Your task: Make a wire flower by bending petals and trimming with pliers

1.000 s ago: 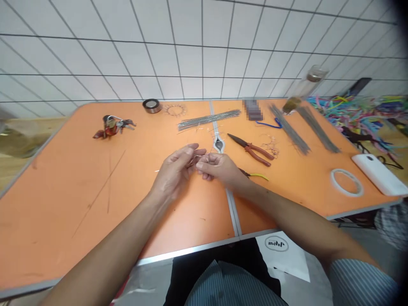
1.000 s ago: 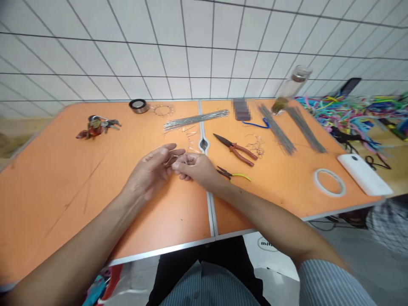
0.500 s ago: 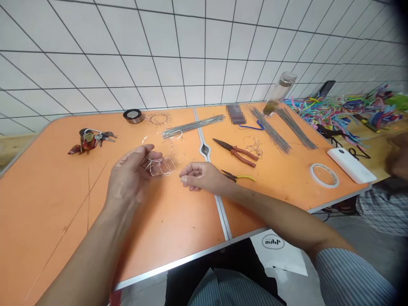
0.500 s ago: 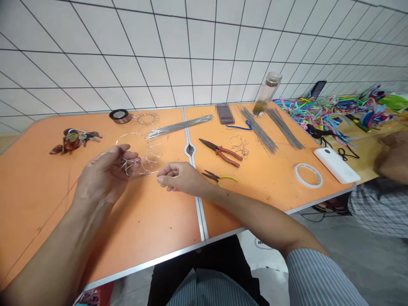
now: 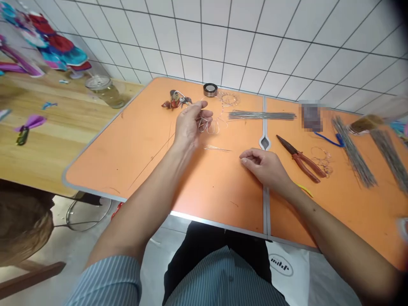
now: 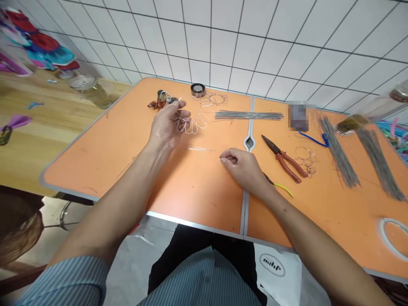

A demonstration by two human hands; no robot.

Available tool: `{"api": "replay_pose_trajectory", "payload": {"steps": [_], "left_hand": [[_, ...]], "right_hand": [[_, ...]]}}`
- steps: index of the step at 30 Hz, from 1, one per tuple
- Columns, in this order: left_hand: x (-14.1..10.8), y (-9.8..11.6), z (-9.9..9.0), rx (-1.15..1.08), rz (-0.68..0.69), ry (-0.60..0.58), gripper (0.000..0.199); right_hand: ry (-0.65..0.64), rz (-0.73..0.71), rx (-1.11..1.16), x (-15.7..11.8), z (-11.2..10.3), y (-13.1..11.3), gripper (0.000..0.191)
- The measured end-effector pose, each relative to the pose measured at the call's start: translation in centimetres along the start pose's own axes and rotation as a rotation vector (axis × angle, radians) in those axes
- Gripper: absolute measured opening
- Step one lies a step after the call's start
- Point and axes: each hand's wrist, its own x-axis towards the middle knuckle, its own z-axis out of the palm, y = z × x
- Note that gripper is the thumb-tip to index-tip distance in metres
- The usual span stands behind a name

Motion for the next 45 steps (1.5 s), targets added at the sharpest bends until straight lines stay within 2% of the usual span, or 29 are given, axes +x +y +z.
{"api": "replay_pose_trajectory", "payload": {"steps": [3,5,9,12,17,25,30,34,40,43,45], "left_hand": [[0.3,0.1,-0.1,0.004,0.0,-0.011,0.025],[0.4,0.1,-0.2,-0.01,0.007,-0.029,0.022],[0.5,0.0,-0.3,-0.06,0.007,-0.037,0.021],[0.4,0.0,-0.3,-0.073,-0.005,-0.037,0.021],[0.1,0.3,0.0,-0.062,-0.018,-0.046,0.017],[0.2,0.5,-0.1,-0.053,-0.017,-0.052,0.02],[0.2,0.3,-0.2,-0.045,-0.032,-0.08,0.018],[-0.2,-0.1,0.0,-0.008,-0.056,-0.152,0.019],[-1.7,-1.1,0.7,0.126,-0.109,-0.301,0.023],[-3.0,-1.7,1.3,0.242,-0.184,-0.418,0.025],[-3.9,-2.1,1.7,0.306,-0.24,-0.485,0.026]], "right_hand": [[-0.016,-0.18,-0.278,2.2,0.7,-1.2,0.016],[-0.052,-0.228,-0.389,3.9,1.5,-2.1,0.016],[-0.185,-0.152,-0.54,6.6,3.1,-3.2,0.005],[-0.207,-0.109,-0.574,7.1,4.0,-3.1,0.011],[-0.185,-0.126,-0.56,6.6,4.4,-2.4,0.015],[-0.118,-0.123,-0.425,4.9,3.2,-2.5,0.012],[-0.151,-0.066,-0.235,2.9,1.5,-2.5,0.009],[-0.209,-0.044,-0.061,0.3,-1.1,-3.2,0.023],[0.075,-0.033,0.079,-1.5,-5.4,-4.4,0.013],[0.227,-0.01,0.151,-1.3,-6.4,-3.9,0.01],[0.284,-0.011,0.164,-1.1,-6.5,-3.2,0.009]]}}
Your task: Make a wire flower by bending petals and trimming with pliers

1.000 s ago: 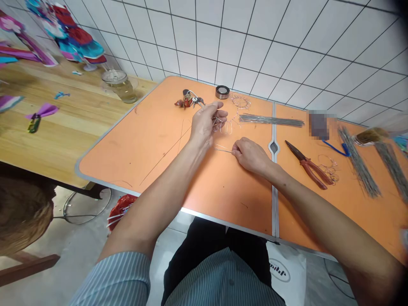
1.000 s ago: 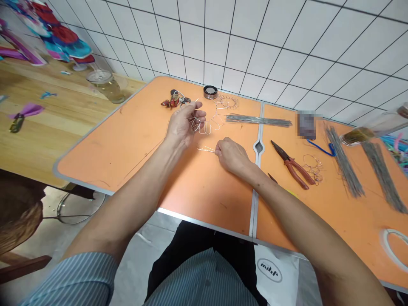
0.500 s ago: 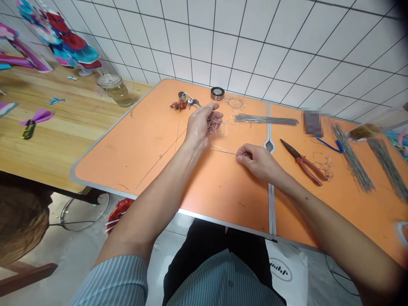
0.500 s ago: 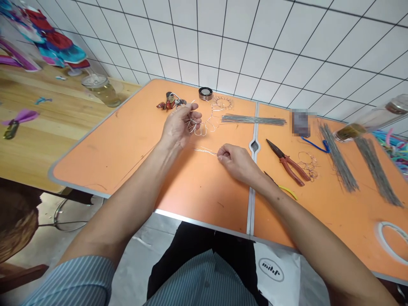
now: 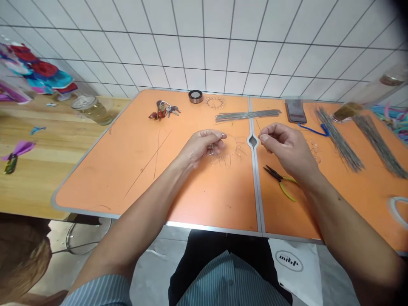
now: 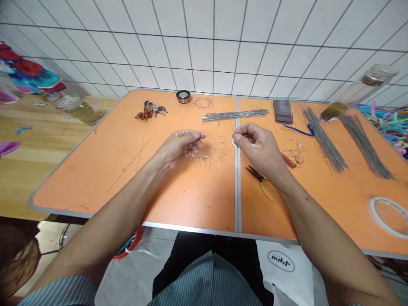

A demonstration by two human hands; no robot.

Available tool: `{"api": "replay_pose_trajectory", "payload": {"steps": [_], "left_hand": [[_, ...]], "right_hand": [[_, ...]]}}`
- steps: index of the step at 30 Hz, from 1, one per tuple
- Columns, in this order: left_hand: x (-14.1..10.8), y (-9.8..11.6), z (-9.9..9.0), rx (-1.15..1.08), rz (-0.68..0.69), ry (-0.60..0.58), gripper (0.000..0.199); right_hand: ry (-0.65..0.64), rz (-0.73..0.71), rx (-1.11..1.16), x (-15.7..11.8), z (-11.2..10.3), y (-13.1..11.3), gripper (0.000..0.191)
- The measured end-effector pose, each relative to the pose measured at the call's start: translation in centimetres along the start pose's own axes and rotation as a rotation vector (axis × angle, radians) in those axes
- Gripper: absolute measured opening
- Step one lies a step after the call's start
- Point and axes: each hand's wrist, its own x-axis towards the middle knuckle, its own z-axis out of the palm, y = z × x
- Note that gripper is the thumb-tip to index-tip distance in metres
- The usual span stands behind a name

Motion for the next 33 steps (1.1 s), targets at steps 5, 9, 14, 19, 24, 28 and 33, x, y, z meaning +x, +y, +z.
{"api": "replay_pose_trajectory", "payload": {"steps": [5,9,14,19,24,28,33], "left_hand": [[-0.8,-0.8,1.7,0.094,-0.095,-0.159,0.031],[-1.1,-1.2,2.8,0.098,-0.122,-0.229,0.032],[-1.2,-1.1,3.3,0.07,-0.148,-0.234,0.041],[-1.1,-0.5,2.8,-0.028,-0.141,-0.216,0.046],[-0.8,0.1,3.3,-0.069,-0.151,-0.171,0.027],[-0.2,0.0,4.0,-0.071,-0.165,-0.142,0.019],[0.5,-0.3,4.2,-0.018,-0.143,-0.134,0.026]], "right_hand": [[-0.083,-0.082,-0.071,-0.4,0.3,1.8,0.006],[-0.252,-0.056,-0.029,-1.0,1.2,2.8,0.01],[-0.307,0.045,0.143,-0.9,2.2,4.0,0.017],[-0.255,0.034,0.225,-0.3,2.2,4.7,0.025],[-0.186,0.045,0.261,-0.1,1.9,4.7,0.028],[-0.165,0.045,0.282,-0.1,1.7,4.8,0.027],[-0.156,0.062,0.306,0.0,1.6,4.8,0.025]]}}
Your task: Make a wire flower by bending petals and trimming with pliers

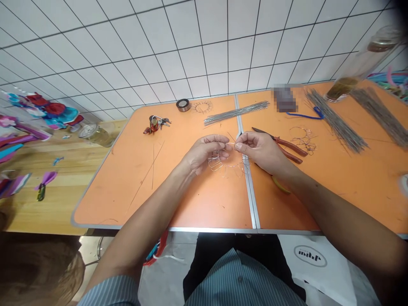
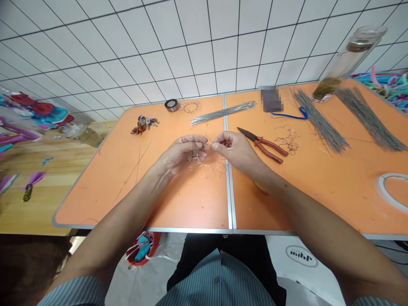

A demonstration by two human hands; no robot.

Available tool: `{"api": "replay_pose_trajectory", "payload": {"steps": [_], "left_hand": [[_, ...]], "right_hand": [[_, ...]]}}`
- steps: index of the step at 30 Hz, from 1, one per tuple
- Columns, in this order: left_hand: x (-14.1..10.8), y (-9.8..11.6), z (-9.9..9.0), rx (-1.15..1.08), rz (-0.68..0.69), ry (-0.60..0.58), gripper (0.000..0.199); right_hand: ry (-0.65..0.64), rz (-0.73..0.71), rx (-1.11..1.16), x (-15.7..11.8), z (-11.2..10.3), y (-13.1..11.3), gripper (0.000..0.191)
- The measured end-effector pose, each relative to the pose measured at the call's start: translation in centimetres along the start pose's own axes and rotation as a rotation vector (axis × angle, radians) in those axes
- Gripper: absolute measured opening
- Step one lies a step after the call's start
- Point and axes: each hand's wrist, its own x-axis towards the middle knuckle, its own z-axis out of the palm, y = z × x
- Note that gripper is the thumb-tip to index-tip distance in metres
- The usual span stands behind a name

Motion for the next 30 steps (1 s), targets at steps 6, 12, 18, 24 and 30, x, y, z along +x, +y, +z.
{"api": "replay_pose_trajectory", "payload": {"steps": [6,12,18,24,30], "left_hand": [[0.0,-0.6,-0.1,0.043,0.002,-0.05,0.027],[-0.2,-1.4,0.2,0.056,0.017,-0.022,0.021],[-0.5,-1.0,-0.1,0.017,0.015,0.026,0.026],[-0.7,-0.6,-0.8,-0.011,0.005,0.032,0.028],[-1.0,-0.6,-0.7,-0.048,0.008,0.02,0.028]], "right_hand": [[-0.021,0.021,-0.026,-0.2,0.0,-0.5,0.023],[-0.013,0.087,-0.004,-0.2,-0.9,-0.8,0.02],[0.075,0.06,0.125,0.4,-2.1,-0.6,0.024],[0.095,0.092,0.181,0.4,-2.3,-0.9,0.028],[0.06,0.111,0.156,0.5,-2.2,-0.6,0.03]]}}
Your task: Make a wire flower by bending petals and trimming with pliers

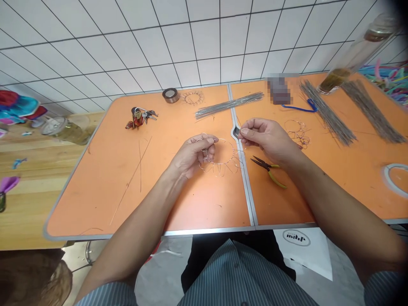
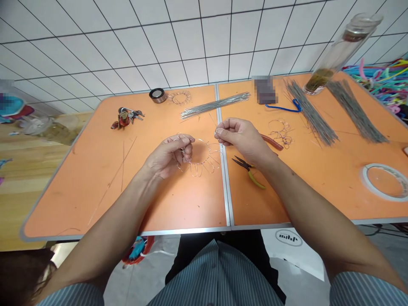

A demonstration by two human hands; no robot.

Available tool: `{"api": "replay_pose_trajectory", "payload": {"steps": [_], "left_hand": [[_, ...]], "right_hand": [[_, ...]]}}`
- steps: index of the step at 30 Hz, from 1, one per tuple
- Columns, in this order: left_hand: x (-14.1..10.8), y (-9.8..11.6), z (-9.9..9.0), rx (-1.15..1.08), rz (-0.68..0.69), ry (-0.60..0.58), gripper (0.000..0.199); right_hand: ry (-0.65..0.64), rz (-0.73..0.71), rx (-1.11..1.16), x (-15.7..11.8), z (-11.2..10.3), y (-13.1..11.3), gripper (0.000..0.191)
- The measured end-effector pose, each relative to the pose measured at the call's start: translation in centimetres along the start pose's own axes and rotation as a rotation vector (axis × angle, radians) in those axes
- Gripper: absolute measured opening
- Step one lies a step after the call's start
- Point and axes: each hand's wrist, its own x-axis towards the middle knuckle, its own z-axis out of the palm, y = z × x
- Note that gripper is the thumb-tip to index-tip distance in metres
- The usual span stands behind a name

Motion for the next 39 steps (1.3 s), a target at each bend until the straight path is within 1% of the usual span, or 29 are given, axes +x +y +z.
{"api": "replay_pose_trajectory", "payload": {"steps": [4,7,13,19,23,28,32,39], "left_hand": [[-0.2,-0.1,0.2,-0.013,-0.005,-0.029,0.028],[-0.1,-0.3,0.1,-0.02,-0.015,-0.047,0.031],[0.3,-0.8,-0.2,0.001,-0.051,-0.036,0.041],[0.2,-1.1,0.2,-0.015,-0.04,-0.046,0.045],[0.0,-0.9,0.5,-0.013,-0.047,-0.041,0.046],[-0.1,-0.8,0.6,-0.004,-0.061,-0.042,0.047],[-0.2,-1.0,0.4,-0.006,-0.069,-0.045,0.048],[-0.2,-1.1,0.3,0.001,-0.074,-0.06,0.045]], "right_hand": [[-0.032,-0.01,-0.015,-0.1,0.0,0.3,0.025],[-0.045,-0.015,-0.031,-0.2,0.1,0.2,0.022],[-0.076,0.002,-0.094,-0.6,0.6,-0.1,0.027],[-0.146,-0.003,-0.185,-0.9,0.9,-0.1,0.024],[-0.142,0.034,-0.175,-1.0,1.1,-0.1,0.023],[-0.124,0.02,-0.141,-0.8,0.8,-0.1,0.021],[-0.102,0.004,-0.067,-0.5,0.5,0.2,0.022],[-0.065,-0.006,-0.037,-0.5,0.4,-0.1,0.026]]}}
